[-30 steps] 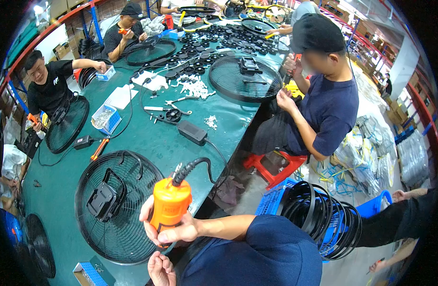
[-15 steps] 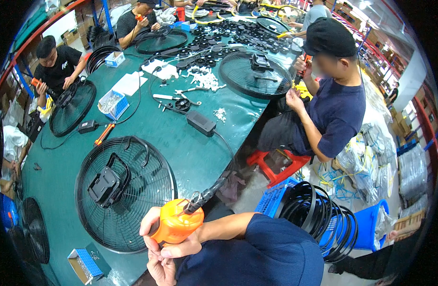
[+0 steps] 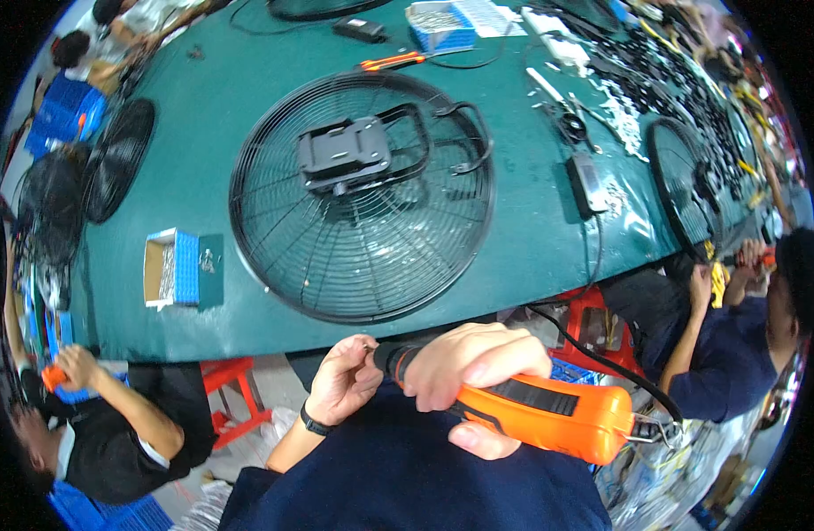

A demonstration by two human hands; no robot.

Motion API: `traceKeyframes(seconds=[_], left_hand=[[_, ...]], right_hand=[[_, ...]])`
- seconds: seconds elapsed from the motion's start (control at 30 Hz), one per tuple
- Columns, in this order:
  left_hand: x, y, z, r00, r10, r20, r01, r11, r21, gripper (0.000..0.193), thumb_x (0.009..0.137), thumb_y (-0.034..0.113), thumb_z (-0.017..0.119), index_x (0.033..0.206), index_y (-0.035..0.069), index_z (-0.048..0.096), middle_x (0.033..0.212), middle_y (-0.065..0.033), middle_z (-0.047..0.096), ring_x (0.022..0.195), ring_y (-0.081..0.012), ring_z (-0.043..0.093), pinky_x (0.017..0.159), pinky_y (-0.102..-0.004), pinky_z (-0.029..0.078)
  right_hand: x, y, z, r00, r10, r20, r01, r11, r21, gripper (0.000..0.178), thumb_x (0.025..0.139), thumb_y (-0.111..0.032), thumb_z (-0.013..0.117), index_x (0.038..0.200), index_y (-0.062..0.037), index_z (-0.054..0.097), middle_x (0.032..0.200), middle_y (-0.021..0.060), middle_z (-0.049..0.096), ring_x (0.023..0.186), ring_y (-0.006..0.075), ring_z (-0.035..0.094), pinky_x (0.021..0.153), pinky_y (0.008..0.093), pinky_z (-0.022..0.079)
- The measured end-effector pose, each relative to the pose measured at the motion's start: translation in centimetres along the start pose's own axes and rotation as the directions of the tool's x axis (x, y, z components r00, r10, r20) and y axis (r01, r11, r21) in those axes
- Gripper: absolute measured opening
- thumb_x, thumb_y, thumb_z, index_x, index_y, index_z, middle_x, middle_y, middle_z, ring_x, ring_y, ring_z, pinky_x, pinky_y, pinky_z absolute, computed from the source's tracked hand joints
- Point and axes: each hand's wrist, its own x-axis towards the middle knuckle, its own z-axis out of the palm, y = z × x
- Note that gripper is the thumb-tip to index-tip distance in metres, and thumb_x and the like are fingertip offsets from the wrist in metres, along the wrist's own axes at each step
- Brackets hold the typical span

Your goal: Assemble the protective grilles and outer rings of industrial fans using an electric screwdriver.

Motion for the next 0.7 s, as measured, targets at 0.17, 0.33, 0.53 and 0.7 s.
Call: traceKeyframes(seconds=[0.17,0.33,0.53,0.7], left_hand=[[-0.3,-0.4,0.5,0.998,0.022,-0.061,-0.021,0.999,0.030,0.018,0.093,0.016,0.052,0.100,0.000,0.058,0.066,-0.0056,0.053,0.049,-0.0105,0.037,0.047,-0.0219,0.030],[-0.3,-0.4,0.6,0.989,0.023,-0.145,-0.024,1.000,-0.005,0.019,0.093,0.014,0.052,0.105,0.001,0.058,0.073,-0.0038,0.056,0.057,-0.0094,0.042,0.050,-0.0210,0.031],[0.9,-1.2,-0.7,0.996,-0.036,-0.084,0.027,0.994,-0.109,0.021,0.096,0.020,0.050,0.100,0.001,0.057,0.085,-0.0052,0.062,0.068,-0.0086,0.053,0.059,-0.0204,0.042],[1.9,-2.0,-1.4,0.992,-0.055,-0.115,0.036,0.986,-0.160,0.029,0.095,0.032,0.050,0.094,0.003,0.055,0.084,-0.0076,0.061,0.069,-0.0096,0.055,0.062,-0.0205,0.047]], right_hand=[[-0.2,0.1,-0.2,0.998,0.016,0.069,-0.017,1.000,0.013,0.051,0.068,-0.002,0.069,0.110,0.0005,0.041,0.083,0.0167,0.059,0.064,0.0260,0.062,0.057,0.0415,0.055],[-0.6,0.0,0.2,0.996,0.030,0.080,-0.026,0.998,-0.055,0.052,0.068,-0.002,0.069,0.111,0.0000,0.041,0.083,0.0167,0.058,0.064,0.0260,0.063,0.059,0.0413,0.055],[-0.6,1.0,0.3,0.989,0.126,0.076,-0.111,0.979,-0.171,0.056,0.070,0.001,0.066,0.118,-0.0018,0.038,0.086,0.0156,0.055,0.068,0.0254,0.060,0.065,0.0421,0.053],[-0.1,2.1,1.1,0.947,0.300,-0.112,-0.315,0.936,-0.157,0.047,0.077,-0.003,0.065,0.116,-0.0056,0.037,0.087,0.0134,0.053,0.074,0.0241,0.056,0.073,0.0425,0.049]])
